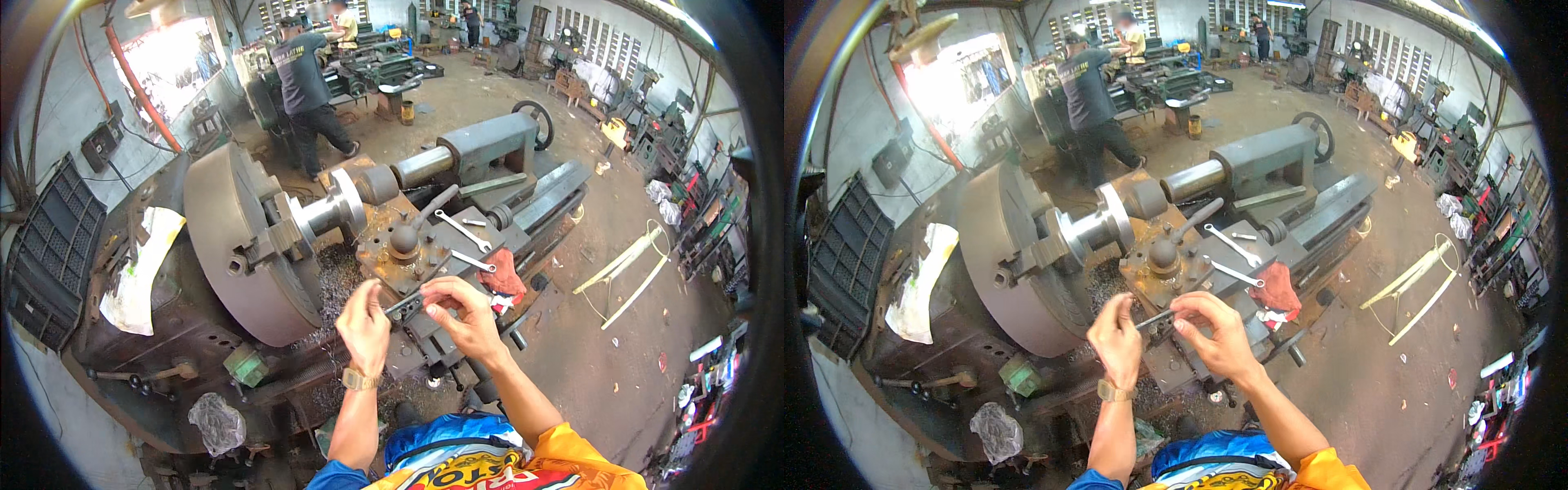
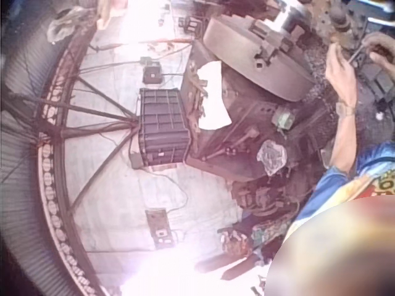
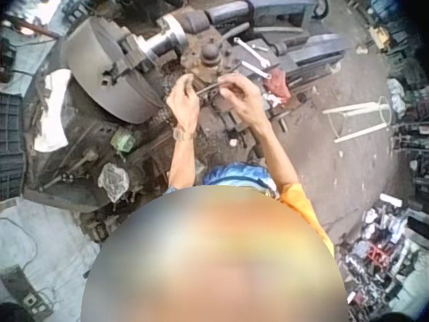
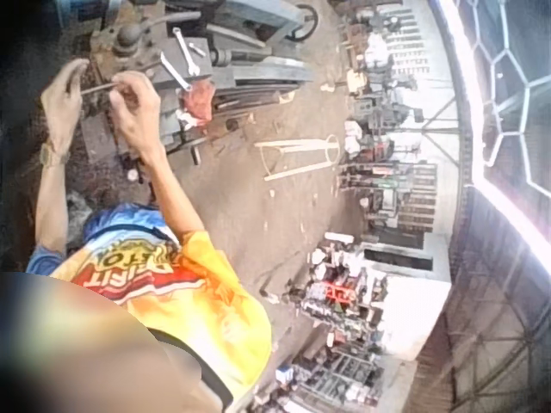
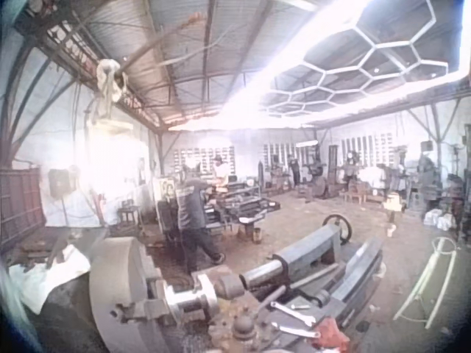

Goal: The person grinds a small metal piece on a bench grinder, then walks to a lathe and uses a wrench to tighten a bolt on the lathe chuck. The person handles the metal piece and wrench with both hands.

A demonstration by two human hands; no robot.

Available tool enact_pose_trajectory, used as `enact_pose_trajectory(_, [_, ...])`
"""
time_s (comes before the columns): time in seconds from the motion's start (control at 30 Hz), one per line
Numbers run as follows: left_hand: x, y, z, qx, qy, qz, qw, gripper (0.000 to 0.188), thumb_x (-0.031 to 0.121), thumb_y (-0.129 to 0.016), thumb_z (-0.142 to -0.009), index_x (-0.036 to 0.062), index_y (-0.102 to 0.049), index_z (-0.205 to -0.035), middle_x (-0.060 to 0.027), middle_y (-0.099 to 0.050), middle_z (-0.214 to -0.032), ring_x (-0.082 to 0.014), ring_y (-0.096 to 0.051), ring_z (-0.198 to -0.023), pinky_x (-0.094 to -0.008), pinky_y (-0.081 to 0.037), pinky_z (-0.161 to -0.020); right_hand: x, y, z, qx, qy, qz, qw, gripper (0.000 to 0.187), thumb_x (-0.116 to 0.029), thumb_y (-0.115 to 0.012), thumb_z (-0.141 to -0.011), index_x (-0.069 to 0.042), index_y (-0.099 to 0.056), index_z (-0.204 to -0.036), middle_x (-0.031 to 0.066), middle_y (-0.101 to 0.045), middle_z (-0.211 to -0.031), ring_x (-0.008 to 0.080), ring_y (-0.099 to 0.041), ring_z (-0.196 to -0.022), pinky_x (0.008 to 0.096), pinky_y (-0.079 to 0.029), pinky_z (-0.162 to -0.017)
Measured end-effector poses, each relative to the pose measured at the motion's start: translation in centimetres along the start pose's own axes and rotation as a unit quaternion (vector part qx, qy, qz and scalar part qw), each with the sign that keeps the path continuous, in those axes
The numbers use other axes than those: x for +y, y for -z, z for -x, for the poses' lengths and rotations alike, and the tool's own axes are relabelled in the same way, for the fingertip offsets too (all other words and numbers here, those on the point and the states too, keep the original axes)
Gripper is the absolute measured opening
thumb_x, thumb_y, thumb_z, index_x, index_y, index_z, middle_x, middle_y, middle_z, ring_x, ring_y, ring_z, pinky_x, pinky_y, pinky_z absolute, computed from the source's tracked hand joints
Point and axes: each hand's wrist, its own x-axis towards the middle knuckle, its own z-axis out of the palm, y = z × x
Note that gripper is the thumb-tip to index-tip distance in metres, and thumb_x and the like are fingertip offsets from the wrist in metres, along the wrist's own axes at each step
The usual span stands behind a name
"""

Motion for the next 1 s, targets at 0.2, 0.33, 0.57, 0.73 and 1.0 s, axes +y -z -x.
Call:
enact_pose_trajectory(0.2, [1.1,0.0,-2.0,0.022,-0.037,0.099,0.994,0.01,0.006,-0.062,-0.1,0.0008,-0.07,-0.104,-0.0036,-0.06,-0.07,-0.0078,-0.051,-0.059,-0.0246,-0.041,-0.054,1.5,-0.6,1.6,0.081,-0.192,-0.034,0.978,0.02,-0.014,-0.068,-0.096,0.0,-0.066,-0.11,0.008,-0.065,-0.109,0.0142,-0.062,-0.092,0.0267,-0.05,-0.081])
enact_pose_trajectory(0.33, [3.0,0.3,0.2,0.045,0.008,0.185,0.982,0.014,0.008,-0.058,-0.103,0.0005,-0.069,-0.104,-0.001,-0.056,-0.065,-0.0067,-0.048,-0.055,-0.0231,-0.038,-0.051,0.3,1.0,3.6,-0.056,-0.014,0.108,0.992,0.017,-0.014,-0.069,-0.094,-0.001,-0.069,-0.106,0.0073,-0.068,-0.093,0.0116,-0.061,-0.082,0.0257,-0.05,-0.074])
enact_pose_trajectory(0.57, [1.6,1.9,4.6,-0.084,0.143,0.253,0.953,0.025,0.023,-0.056,-0.105,0.0048,-0.062,-0.121,-0.0025,-0.061,-0.09,-0.0074,-0.052,-0.072,-0.022,-0.044,-0.063,-2.0,6.4,7.1,-0.029,-0.117,0.146,0.982,0.014,-0.009,-0.07,-0.091,0.0,-0.072,-0.102,0.0095,-0.072,-0.086,0.0157,-0.067,-0.072,0.0307,-0.052,-0.066])
enact_pose_trajectory(0.73, [-1.4,3.4,8.8,-0.059,0.257,0.259,0.929,0.022,0.015,-0.06,-0.102,0.0035,-0.059,-0.121,-0.0025,-0.061,-0.097,-0.0076,-0.054,-0.078,-0.0236,-0.048,-0.067,2.0,7.9,9.3,0.014,-0.266,-0.062,0.962,0.024,-0.015,-0.06,-0.1,0.002,-0.068,-0.115,0.0081,-0.072,-0.088,0.0147,-0.066,-0.083,0.0294,-0.051,-0.08])
enact_pose_trajectory(1.0, [-3.7,4.3,11.9,-0.044,0.275,0.172,0.945,0.022,0.01,-0.063,-0.099,0.0031,-0.06,-0.12,-0.0021,-0.061,-0.102,-0.0085,-0.056,-0.085,-0.0236,-0.048,-0.075,9.8,0.4,13.4,0.003,-0.518,-0.334,0.788,0.052,-0.014,-0.064,-0.098,0.009,-0.046,-0.141,0.0182,-0.07,-0.107,0.0234,-0.069,-0.096,0.0335,-0.053,-0.089])
